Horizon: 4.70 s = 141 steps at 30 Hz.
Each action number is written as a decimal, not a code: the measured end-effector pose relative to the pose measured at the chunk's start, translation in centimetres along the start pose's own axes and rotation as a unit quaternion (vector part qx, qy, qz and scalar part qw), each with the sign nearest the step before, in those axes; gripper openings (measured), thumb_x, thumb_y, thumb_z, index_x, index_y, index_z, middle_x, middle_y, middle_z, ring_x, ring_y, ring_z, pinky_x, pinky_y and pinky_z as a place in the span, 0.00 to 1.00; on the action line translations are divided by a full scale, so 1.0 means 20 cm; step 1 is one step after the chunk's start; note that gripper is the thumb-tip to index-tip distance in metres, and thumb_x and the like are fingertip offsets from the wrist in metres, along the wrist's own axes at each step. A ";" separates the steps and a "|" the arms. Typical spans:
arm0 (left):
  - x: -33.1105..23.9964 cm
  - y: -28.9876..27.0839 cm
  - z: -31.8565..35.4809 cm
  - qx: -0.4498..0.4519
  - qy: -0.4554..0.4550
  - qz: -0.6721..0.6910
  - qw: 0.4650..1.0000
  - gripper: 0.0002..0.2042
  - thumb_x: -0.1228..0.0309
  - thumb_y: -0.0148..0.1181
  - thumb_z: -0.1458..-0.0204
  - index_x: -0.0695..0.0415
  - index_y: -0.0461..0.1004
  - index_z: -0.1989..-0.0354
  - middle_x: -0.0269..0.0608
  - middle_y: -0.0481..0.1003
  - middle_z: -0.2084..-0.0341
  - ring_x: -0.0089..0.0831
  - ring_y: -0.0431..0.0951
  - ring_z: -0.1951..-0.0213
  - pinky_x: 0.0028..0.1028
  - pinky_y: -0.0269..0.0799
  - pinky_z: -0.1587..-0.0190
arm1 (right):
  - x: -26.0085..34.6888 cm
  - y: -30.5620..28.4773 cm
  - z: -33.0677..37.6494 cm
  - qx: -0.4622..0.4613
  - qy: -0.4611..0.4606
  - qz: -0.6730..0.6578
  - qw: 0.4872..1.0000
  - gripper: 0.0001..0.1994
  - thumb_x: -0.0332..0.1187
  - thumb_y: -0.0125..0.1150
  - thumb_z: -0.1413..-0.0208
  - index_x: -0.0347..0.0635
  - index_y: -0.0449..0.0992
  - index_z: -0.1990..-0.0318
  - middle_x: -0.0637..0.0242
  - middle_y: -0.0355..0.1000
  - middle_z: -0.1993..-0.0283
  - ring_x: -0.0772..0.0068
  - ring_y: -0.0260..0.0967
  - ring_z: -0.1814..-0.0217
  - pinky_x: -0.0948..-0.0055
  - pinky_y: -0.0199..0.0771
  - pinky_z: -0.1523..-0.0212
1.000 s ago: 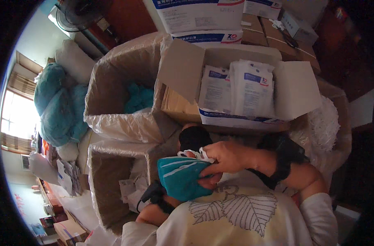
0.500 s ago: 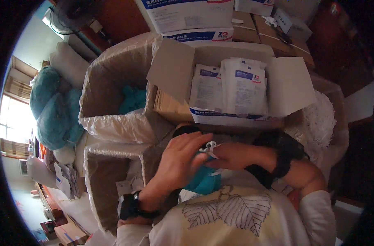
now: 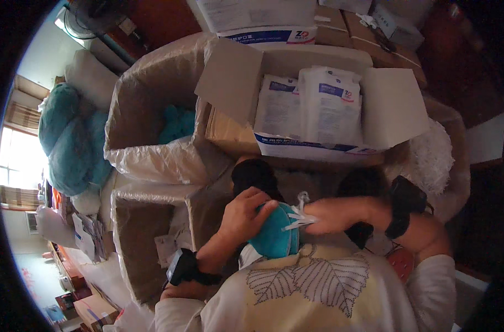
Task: Packing loose face masks and individual mask packets into boxes.
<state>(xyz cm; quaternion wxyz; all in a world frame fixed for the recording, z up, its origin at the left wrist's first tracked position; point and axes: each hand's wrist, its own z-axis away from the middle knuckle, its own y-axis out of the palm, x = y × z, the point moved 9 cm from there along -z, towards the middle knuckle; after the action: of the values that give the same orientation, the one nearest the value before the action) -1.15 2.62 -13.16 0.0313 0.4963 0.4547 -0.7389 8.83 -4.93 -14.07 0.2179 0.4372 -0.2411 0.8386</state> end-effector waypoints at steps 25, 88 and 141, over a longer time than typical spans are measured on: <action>0.14 0.50 0.09 0.036 -0.082 0.143 0.986 0.20 0.56 0.36 0.45 0.57 0.68 0.78 0.49 0.70 0.80 0.50 0.70 0.73 0.40 0.65 0.71 | -0.26 0.25 0.10 -0.249 -0.018 -0.396 0.883 0.13 0.37 0.42 0.46 0.38 0.66 0.59 0.69 0.62 0.66 0.78 0.58 0.64 0.76 0.58 0.60; 1.75 -1.07 -0.24 -0.393 -0.071 0.549 0.734 0.16 0.57 0.41 0.45 0.54 0.61 0.56 0.36 0.65 0.69 0.32 0.65 0.65 0.32 0.62 0.57 | -1.09 0.12 0.62 -0.523 0.087 -0.566 0.631 0.15 0.38 0.44 0.47 0.38 0.65 0.58 0.64 0.67 0.67 0.70 0.65 0.68 0.69 0.69 0.68; -0.37 0.11 -1.07 -0.059 0.039 0.084 0.994 0.28 0.64 0.51 0.49 0.64 0.51 0.43 0.52 0.66 0.55 0.34 0.68 0.55 0.29 0.62 0.53 | -0.27 -1.06 0.39 -0.573 0.084 0.090 0.810 0.40 0.49 0.57 0.56 0.29 0.49 0.43 0.42 0.48 0.41 0.48 0.46 0.38 0.64 0.48 0.40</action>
<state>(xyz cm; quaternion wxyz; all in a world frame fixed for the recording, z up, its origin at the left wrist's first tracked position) 18.69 13.47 -10.95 0.1046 0.5584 0.4555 -0.6855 28.74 6.29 -10.19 0.3715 0.1373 -0.6973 0.5974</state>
